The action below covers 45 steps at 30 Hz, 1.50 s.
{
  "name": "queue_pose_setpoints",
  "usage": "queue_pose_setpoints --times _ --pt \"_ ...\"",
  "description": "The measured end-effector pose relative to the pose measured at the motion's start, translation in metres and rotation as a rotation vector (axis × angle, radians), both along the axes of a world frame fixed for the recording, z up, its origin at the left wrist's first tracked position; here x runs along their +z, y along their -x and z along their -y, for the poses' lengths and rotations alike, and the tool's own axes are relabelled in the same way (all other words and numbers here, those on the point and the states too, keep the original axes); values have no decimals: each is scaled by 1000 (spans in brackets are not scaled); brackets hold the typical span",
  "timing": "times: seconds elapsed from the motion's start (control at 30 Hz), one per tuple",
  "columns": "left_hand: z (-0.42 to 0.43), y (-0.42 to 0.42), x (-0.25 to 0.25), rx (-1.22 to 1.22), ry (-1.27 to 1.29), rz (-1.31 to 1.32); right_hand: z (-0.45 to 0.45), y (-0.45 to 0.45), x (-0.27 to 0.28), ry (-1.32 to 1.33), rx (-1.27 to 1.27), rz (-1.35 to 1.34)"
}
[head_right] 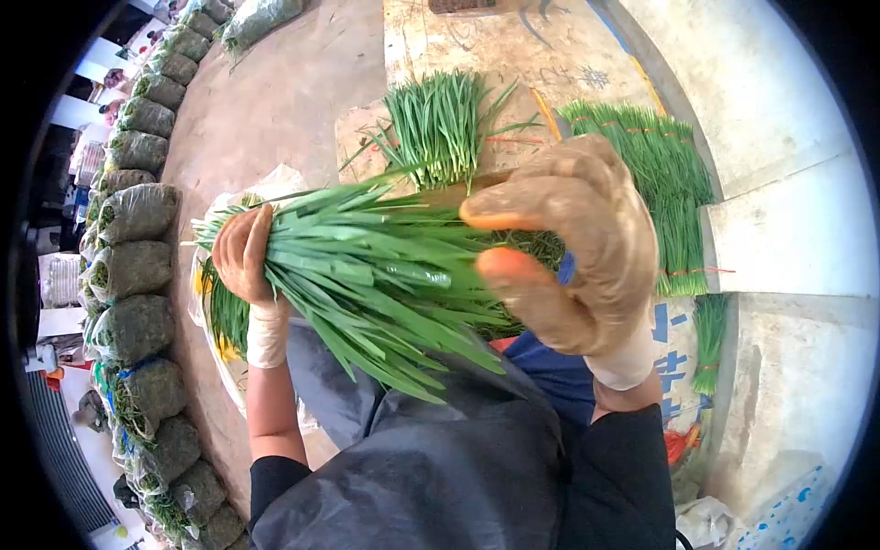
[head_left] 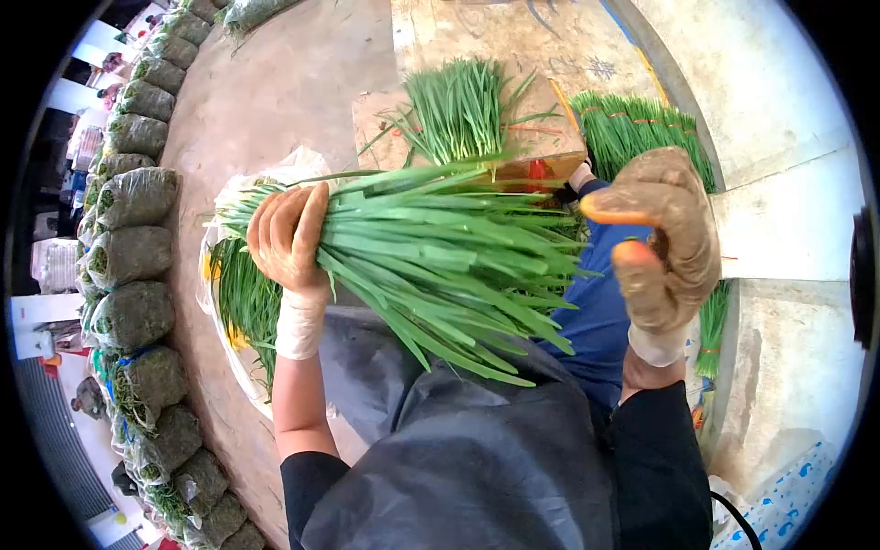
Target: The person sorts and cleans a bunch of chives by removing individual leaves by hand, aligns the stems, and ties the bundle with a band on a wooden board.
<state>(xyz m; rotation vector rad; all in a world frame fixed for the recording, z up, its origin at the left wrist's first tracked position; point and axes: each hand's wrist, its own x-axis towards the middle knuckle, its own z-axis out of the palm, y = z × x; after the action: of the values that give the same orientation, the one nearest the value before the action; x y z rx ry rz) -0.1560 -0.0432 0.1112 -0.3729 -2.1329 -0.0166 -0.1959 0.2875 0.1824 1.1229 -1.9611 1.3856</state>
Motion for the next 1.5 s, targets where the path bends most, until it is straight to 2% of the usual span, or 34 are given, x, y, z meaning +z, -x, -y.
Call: queue_pose_setpoints --times 0.03,0.13,0.23,0.53,0.6,0.63,0.67,0.8,0.83,0.9,1.0,1.1,1.2,1.27,1.33,1.43,1.5 --pt "1 -6 3 22 30 20 1 -4 8 -97 -50 -36" --pt "-7 -20 15 9 39 -55 11 -7 9 -129 -149 -61" --pt "-4 -33 20 35 79 -50 17 -12 13 -314 -57 -129" --pt "-1 -52 26 52 152 -53 48 -14 10 -312 -120 -168" --pt "-2 -54 27 47 161 -49 59 -11 -4 -222 -32 -246" --pt "-1 -55 27 32 168 -50 61 -15 -3 -104 70 -163" --pt "-1 -57 27 20 174 -51 59 -17 -4 -105 74 -162" --pt "-3 -64 32 58 179 -18 35 -22 -2 378 230 125" --pt "-1 -66 33 109 181 9 25 -26 7 143 79 29" --pt "8 -66 32 105 202 -20 20 -36 13 -88 -71 -72" --pt "10 -67 30 111 238 -43 20 -49 13 -205 -41 18" --pt "8 -66 31 119 268 -56 40 -52 9 -413 -38 -61" --pt "4 -68 33 98 259 -62 56 -51 -5 -446 -25 -154" --pt "3 -70 33 105 262 -23 60 -55 -5 -249 18 -154" --pt "-3 -71 33 84 284 -60 51 -60 0 -82 171 -92" --pt "9 -66 31 117 221 -20 21 -58 -4 154 190 78" --pt "20 -66 27 126 236 -42 11 -52 -8 -342 67 72"
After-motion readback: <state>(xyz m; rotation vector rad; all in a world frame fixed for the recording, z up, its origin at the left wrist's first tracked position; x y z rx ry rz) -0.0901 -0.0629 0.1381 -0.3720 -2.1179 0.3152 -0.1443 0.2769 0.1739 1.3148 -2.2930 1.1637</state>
